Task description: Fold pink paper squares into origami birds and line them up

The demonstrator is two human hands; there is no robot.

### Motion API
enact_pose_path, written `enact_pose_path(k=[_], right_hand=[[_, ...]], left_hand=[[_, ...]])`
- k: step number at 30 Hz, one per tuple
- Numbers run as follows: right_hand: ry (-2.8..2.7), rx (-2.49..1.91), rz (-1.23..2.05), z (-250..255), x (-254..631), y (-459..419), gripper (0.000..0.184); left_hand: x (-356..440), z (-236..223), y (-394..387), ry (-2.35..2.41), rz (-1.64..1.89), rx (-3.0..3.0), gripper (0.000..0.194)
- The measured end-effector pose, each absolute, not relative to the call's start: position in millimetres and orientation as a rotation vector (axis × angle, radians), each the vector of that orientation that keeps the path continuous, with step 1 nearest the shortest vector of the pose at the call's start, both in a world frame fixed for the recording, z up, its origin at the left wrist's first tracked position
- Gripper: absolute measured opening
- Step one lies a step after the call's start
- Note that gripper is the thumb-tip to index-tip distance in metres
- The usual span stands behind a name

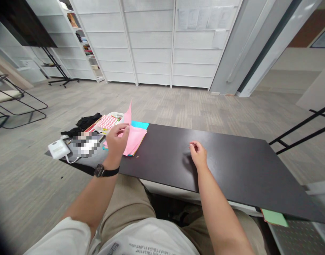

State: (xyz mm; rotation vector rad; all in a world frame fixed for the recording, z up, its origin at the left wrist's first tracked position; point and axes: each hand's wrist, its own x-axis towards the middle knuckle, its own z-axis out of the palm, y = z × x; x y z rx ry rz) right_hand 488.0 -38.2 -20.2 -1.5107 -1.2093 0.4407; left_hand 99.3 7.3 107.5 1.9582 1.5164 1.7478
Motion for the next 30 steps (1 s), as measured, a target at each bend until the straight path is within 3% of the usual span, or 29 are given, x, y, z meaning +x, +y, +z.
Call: enact_pose_path(k=[4,9,13,17,21,30], right_hand=[[-1.186,-1.416,0.557,-17,485,-41,0.049],[-1.261,-1.389,0.566,-17,483,-44,0.056],[-1.42,-1.449,0.388,-17,484,-43,0.047],[-1.542,-1.551,0.23,-19,487,-40,0.029],[-1.668,-1.724,0.193,-25,489,-39,0.02],[-1.787,-1.782,0.166,-33,485,-35,0.02]], left_hand=[[171,98,-5,1.226,1.476,2.388,0.013],[243,37,-19,0.877,1.096,2.558,0.011],[275,-2,-37,0.735,0.839,2.554,0.008],[276,-4,-40,0.613,0.725,2.546,0.033],[249,4,-8,0.703,0.799,2.559,0.019],[209,-30,36,0.937,0.766,2.667,0.03]])
